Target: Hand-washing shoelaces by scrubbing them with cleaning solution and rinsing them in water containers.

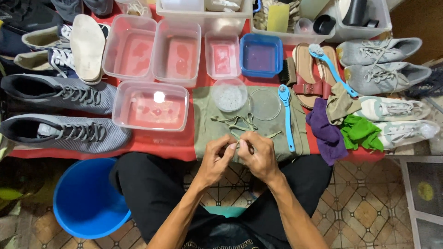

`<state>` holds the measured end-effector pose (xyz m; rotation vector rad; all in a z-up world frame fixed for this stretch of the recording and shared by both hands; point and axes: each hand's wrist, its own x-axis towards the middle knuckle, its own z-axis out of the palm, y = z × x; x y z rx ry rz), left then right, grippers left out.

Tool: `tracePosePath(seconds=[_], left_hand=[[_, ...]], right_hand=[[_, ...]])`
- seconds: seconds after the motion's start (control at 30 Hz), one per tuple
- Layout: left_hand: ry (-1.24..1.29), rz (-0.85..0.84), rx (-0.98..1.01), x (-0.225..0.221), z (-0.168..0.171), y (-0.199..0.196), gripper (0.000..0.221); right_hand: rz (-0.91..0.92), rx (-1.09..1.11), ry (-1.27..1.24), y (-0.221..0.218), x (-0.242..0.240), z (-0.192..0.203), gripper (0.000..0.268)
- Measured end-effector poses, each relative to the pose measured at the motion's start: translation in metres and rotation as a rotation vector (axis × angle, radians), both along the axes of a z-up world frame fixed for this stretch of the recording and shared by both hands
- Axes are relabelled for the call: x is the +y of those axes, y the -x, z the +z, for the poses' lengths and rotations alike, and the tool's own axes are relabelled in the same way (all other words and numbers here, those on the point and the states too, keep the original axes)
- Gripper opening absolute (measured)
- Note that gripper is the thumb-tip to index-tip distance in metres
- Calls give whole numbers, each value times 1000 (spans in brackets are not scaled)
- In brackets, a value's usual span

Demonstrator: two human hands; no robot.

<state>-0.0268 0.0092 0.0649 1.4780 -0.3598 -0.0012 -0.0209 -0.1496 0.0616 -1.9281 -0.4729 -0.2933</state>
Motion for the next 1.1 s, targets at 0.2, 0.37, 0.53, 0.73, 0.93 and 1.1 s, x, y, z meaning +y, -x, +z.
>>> tracePosePath(seconds=[0.2,0.37,0.53,0.73,0.93,1.1], left_hand=[[13,21,-7,-1,-7,-3,22],[-17,35,12,1,-3,-1,21],[-27,29,7,-1,-3,-3,21],[-25,40,-4,1,-11,-6,22],[-34,18,-22,-1,-6,-6,20],[-36,43,-22,0,3,-5,23]], right_hand=[[2,19,-1,-3,1,1,21],[18,11,-16,3,4,5,18],[11,-6,-26,5,7,14,16],[-7,-21,1,0,6,6,16],[36,32,-56,4,6,15,17],[13,-12,-25,-4,5,13,21]])
